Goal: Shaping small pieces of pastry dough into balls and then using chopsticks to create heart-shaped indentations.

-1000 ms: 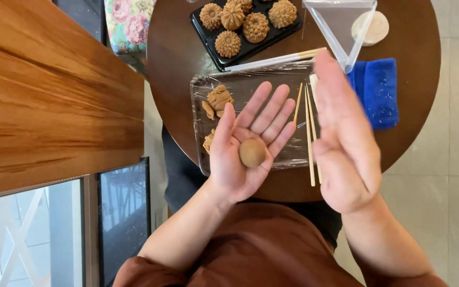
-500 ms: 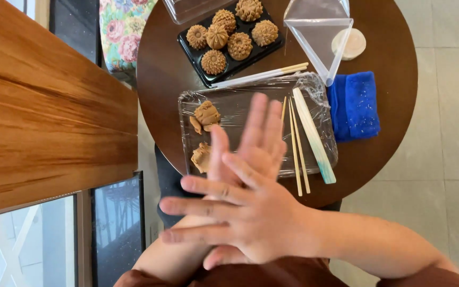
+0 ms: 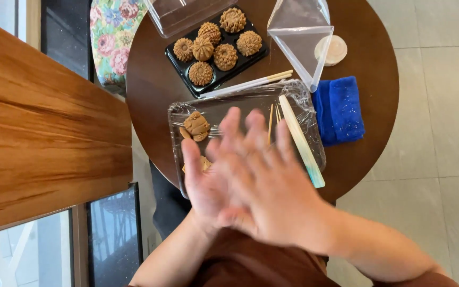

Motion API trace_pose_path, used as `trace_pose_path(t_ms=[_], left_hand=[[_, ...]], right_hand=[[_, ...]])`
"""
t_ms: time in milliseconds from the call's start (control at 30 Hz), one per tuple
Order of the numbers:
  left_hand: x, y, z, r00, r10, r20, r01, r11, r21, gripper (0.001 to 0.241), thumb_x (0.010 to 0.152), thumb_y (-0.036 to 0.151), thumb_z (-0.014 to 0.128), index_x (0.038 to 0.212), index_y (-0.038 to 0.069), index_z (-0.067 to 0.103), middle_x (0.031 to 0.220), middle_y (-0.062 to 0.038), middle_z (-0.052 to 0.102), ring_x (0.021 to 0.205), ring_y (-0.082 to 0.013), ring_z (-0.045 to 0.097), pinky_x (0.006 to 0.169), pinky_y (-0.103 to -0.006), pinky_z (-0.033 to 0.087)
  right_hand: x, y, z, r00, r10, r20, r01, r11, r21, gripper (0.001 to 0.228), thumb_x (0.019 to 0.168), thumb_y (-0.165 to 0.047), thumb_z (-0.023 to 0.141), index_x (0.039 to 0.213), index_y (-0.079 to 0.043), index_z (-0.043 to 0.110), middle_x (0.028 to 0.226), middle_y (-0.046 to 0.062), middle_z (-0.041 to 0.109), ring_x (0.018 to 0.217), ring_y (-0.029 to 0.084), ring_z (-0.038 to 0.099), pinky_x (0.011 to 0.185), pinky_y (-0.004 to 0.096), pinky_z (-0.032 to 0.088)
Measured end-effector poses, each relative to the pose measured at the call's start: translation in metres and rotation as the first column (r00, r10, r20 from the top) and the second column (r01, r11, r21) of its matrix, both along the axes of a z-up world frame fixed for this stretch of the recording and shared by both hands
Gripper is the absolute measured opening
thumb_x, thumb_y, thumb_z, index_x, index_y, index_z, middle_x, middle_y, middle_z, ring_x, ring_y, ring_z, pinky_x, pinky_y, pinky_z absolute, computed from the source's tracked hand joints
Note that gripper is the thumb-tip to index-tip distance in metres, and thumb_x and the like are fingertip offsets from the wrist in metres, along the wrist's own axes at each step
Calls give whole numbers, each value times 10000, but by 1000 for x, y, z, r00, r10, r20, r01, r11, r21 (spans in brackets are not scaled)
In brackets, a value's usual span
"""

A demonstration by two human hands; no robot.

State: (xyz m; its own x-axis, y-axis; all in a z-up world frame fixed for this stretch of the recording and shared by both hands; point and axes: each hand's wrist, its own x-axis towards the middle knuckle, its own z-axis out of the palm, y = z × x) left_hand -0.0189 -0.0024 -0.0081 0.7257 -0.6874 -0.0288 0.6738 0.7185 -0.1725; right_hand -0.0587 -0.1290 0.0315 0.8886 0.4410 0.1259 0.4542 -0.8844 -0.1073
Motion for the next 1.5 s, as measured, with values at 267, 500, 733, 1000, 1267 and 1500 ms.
trace_pose_path(t_ms=[267, 500, 733, 1000, 1267, 1500], left_hand=[[-5, -32, 1, 822, 566, -54, -569, 815, -113, 791, 983, 648, 499, 1653, 311, 248, 1743, -22, 169, 1590, -346, 142, 1245, -587, 159], [-13, -116, 48, 383, 923, -42, -917, 374, -137, 790, 978, 561, 387, 1658, 266, 114, 1767, -101, -32, 1605, -435, -63, 1260, -640, -28], [-6, -9, -9, 907, 16, 421, -47, 997, 64, 794, 988, 677, 270, 1644, 327, -6, 1779, 12, -99, 1651, -159, -123, 1329, -477, -26], [0, 0, 13, 768, -21, 640, -196, 944, 266, 745, 1054, 681, 204, 1646, 294, -28, 1766, -23, -185, 1649, -239, -168, 1290, -680, -32], [6, -7, 0, 953, -36, 300, -41, 968, 246, 705, 1052, 599, 368, 1611, 191, 232, 1613, -133, 230, 1483, -284, 247, 1234, -540, 234], [16, 5, 6, 999, -49, -1, 48, 976, 212, 675, 1068, 543, 420, 1589, 115, 393, 1623, -210, 390, 1474, -356, 415, 1202, -470, 391]], right_hand=[[3, 1, 1, 999, -3, -36, 2, 1000, -13, 1000, 925, -810, 427, 1648, -146, 236, 1726, 166, 93, 1564, 490, 45, 1218, 697, 32], [-10, 24, 5, 972, 234, 3, -234, 971, 46, 776, 1034, -734, 301, 1661, -278, 263, 1726, 78, 171, 1580, 390, 67, 1244, 645, 0], [30, 13, 21, 998, 46, -32, -47, 998, -44, 834, 1006, -747, 286, 1670, -258, 161, 1727, 113, 69, 1566, 441, -8, 1252, 655, -5], [2, 35, 3, 943, 332, 26, -333, 935, 123, 656, 1104, -616, 152, 1672, -300, 239, 1718, 13, 74, 1566, 310, -58, 1237, 642, -112], [21, 10, 7, 987, 134, -90, -110, 966, 235, 791, 1016, -620, 30, 1653, -171, 164, 1733, 126, 47, 1606, 360, -51, 1308, 594, -75], [-11, -31, 28, 967, -195, 165, 35, 742, 670, 246, 1005, -83, 588, 1174, 89, 640, 1181, 235, 667, 1115, 388, 667, 1042, 469, 569]])
